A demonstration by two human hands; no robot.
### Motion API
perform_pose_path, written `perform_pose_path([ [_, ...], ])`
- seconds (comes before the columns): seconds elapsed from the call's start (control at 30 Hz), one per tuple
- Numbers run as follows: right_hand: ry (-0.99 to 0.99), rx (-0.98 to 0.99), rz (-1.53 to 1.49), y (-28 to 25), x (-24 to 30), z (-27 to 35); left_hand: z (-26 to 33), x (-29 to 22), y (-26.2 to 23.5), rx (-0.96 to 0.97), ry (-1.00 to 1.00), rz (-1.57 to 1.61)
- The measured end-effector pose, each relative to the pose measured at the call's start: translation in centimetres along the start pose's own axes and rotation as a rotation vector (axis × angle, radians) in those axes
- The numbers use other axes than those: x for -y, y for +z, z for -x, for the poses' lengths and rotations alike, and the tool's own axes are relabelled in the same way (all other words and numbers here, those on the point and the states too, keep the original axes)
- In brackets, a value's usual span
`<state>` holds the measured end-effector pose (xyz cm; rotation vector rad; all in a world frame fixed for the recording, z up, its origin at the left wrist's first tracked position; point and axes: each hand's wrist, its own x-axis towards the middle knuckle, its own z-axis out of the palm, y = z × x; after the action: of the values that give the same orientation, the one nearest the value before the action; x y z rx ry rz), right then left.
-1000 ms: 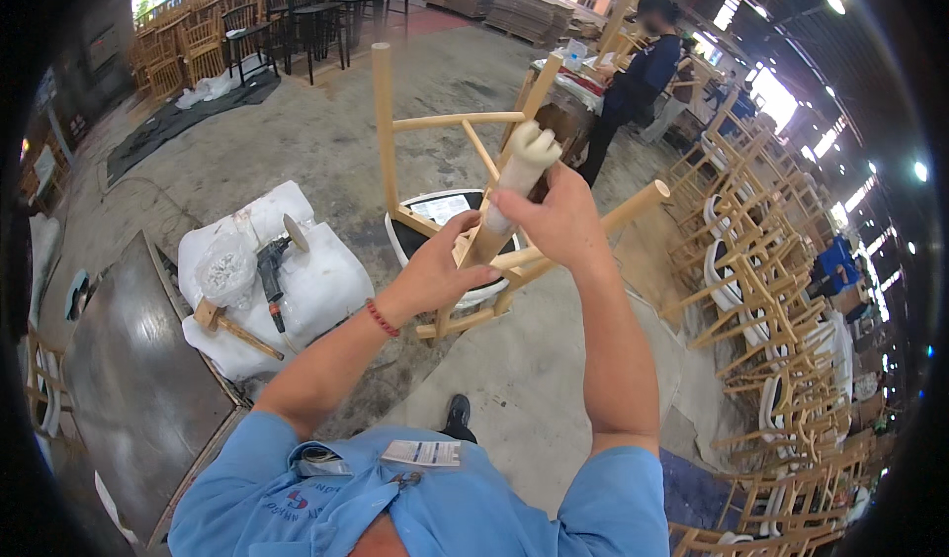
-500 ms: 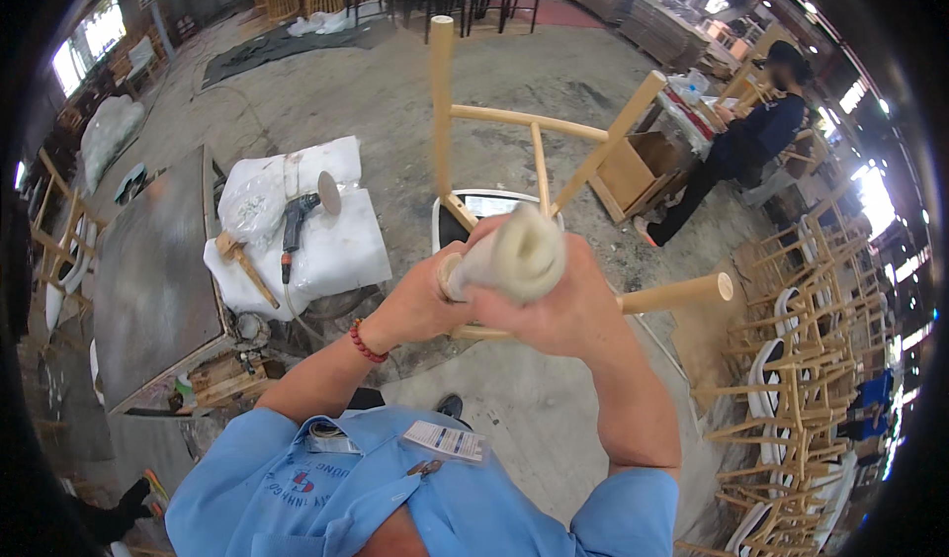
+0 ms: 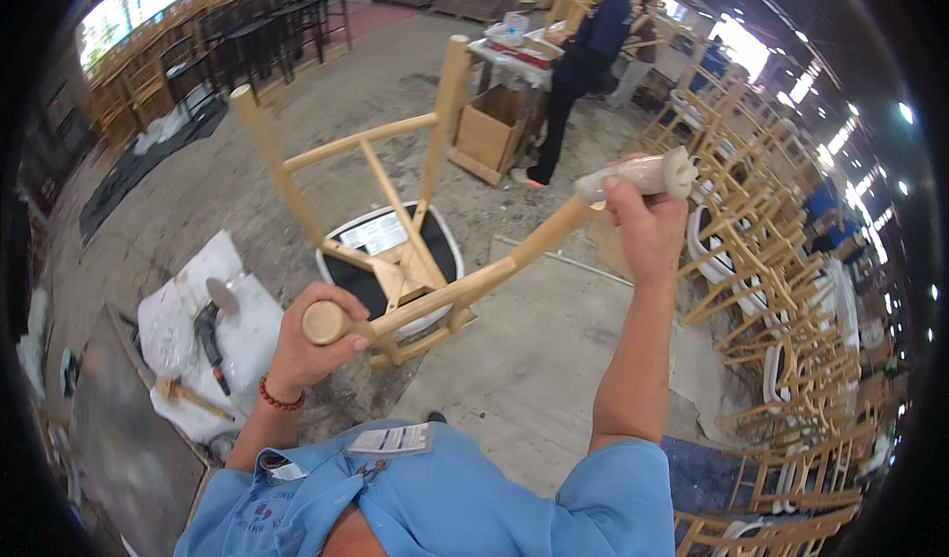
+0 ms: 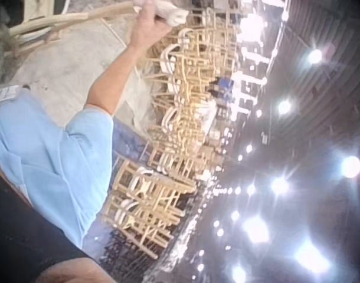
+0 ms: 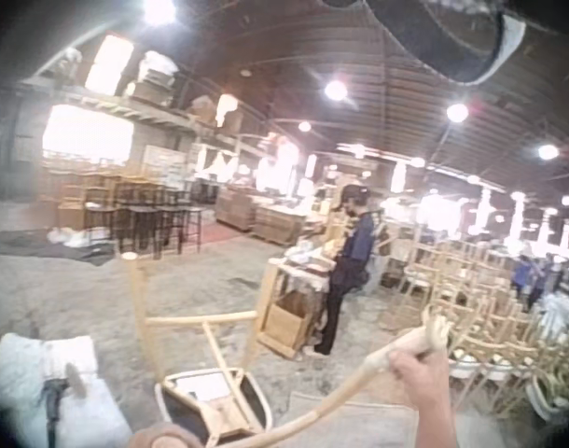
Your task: The person assembles wooden chairs by sanding the legs with a power sander, inserting plastic glides, and tapping them in with a wooden mallet. The person then places a cushioned seat onto the frame and moves the completed chair aside.
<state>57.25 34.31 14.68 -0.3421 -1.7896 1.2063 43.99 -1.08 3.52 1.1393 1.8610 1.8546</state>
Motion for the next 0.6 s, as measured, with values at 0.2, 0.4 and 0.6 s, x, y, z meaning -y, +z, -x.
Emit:
perform_pose_path([
  [0.2, 0.054, 0.048, 0.286, -1.2, -4.6, -2.3, 0.1, 0.8, 0.3, -0.03, -0.034, 0.082],
  [0.4, 0.157, -0.055, 0.441, -2.9, -5.1, -5.5, 0.5, 0.6, 0.5, -0.035, -0.037, 0.092],
  [0.6, -0.078, -0.188, 0.68, -2.9, -5.4, -3.9, 0.4, 0.1, 0.9, -0.02, -0.018, 0.053],
])
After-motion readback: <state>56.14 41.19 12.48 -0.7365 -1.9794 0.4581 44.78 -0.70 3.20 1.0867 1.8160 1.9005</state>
